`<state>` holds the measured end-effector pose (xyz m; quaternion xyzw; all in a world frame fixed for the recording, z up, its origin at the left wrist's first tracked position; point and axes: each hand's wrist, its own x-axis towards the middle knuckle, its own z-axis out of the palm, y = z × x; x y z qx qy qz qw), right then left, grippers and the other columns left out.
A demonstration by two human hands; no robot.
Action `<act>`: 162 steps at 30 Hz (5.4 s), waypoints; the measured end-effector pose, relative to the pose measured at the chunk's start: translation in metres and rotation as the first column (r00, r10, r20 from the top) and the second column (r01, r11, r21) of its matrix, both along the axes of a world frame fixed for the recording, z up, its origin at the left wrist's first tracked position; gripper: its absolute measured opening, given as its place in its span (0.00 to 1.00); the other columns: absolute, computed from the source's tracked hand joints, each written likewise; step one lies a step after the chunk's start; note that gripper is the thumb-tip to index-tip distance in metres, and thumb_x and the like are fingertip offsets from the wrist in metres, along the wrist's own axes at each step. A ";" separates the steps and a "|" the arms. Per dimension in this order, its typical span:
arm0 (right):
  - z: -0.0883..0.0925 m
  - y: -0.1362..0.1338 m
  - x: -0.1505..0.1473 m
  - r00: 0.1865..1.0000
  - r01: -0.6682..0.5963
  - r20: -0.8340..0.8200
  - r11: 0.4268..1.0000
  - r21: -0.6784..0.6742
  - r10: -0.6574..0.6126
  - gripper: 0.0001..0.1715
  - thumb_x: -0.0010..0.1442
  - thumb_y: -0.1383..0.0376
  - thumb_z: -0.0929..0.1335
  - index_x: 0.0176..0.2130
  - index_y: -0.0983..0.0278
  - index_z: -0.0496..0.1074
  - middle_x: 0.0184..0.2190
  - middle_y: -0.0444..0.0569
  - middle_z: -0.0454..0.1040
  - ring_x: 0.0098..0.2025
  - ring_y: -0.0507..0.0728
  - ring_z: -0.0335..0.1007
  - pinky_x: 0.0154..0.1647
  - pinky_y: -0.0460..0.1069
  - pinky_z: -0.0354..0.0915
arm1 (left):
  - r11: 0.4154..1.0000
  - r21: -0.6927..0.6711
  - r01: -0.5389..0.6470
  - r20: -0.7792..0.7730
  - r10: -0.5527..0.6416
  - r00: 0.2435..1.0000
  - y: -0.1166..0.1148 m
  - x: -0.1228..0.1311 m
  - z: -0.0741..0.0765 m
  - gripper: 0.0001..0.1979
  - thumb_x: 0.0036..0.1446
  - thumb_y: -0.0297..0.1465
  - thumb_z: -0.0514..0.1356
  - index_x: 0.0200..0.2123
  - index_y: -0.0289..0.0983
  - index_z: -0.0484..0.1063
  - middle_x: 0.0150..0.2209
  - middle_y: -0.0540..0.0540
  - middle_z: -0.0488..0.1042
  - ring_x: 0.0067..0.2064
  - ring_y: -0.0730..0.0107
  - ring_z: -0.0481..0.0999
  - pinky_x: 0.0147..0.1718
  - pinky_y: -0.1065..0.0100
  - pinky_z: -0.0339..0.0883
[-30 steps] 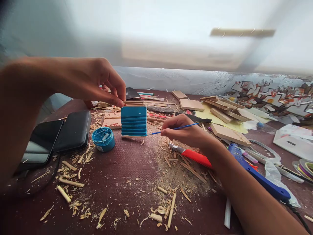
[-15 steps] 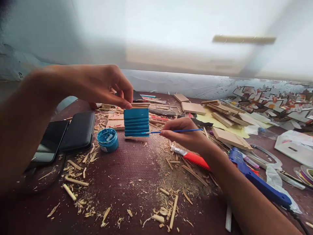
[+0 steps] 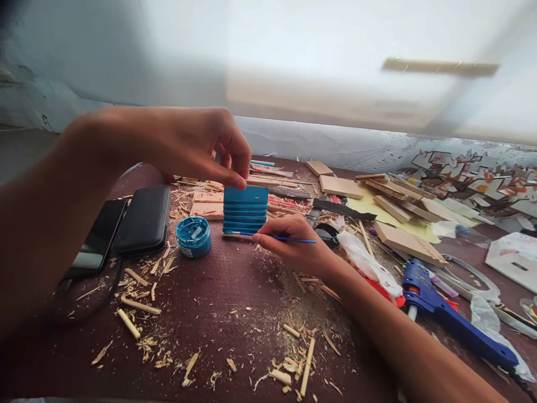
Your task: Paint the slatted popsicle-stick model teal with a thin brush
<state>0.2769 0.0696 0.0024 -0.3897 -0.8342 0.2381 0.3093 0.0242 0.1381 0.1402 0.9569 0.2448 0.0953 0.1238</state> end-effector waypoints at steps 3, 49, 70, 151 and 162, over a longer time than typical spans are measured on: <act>-0.003 0.002 0.000 1.000 0.016 0.009 1.000 -0.014 -0.015 0.20 0.69 0.56 0.72 0.29 0.65 0.78 0.21 0.41 0.66 0.24 0.49 0.55 0.24 0.49 0.52 | 1.000 -0.003 -0.027 -0.004 0.027 1.000 -0.003 0.000 0.001 0.11 0.57 0.40 0.67 0.38 0.41 0.85 0.32 0.46 0.78 0.30 0.68 0.74 0.26 0.70 0.59; 0.004 -0.001 -0.004 0.999 0.053 0.013 0.998 -0.036 -0.053 0.27 0.71 0.54 0.69 0.25 0.66 0.79 0.17 0.40 0.59 0.22 0.48 0.49 0.23 0.49 0.46 | 1.000 -0.002 0.021 -0.010 -0.022 1.000 0.000 -0.002 0.002 0.12 0.58 0.39 0.67 0.38 0.36 0.84 0.31 0.47 0.77 0.32 0.69 0.73 0.31 0.69 0.56; 0.002 -0.002 -0.004 0.995 0.098 0.018 0.993 -0.068 -0.097 0.34 0.72 0.47 0.67 0.22 0.64 0.75 0.16 0.38 0.56 0.20 0.48 0.48 0.22 0.50 0.46 | 0.998 0.013 0.056 -0.024 -0.055 0.998 0.001 -0.002 0.003 0.11 0.58 0.39 0.67 0.36 0.38 0.84 0.30 0.45 0.79 0.29 0.68 0.72 0.28 0.67 0.55; 0.002 -0.013 -0.014 0.966 0.102 -0.215 0.978 -0.184 -0.141 0.08 0.64 0.63 0.75 0.39 0.62 0.88 0.24 0.47 0.81 0.24 0.50 0.69 0.24 0.48 0.61 | 1.000 0.026 0.004 -0.032 -0.003 0.999 0.001 -0.004 0.001 0.10 0.60 0.37 0.66 0.36 0.36 0.84 0.26 0.49 0.74 0.27 0.74 0.69 0.30 0.67 0.54; 0.011 -0.016 -0.001 0.848 0.052 -0.476 0.932 -0.358 -0.231 0.06 0.65 0.64 0.75 0.39 0.58 0.88 0.27 0.46 0.80 0.18 0.45 0.59 0.16 0.46 0.49 | 1.000 0.001 -0.030 -0.031 0.030 0.999 0.003 -0.003 0.001 0.11 0.60 0.37 0.68 0.38 0.35 0.85 0.28 0.47 0.75 0.31 0.71 0.72 0.33 0.67 0.55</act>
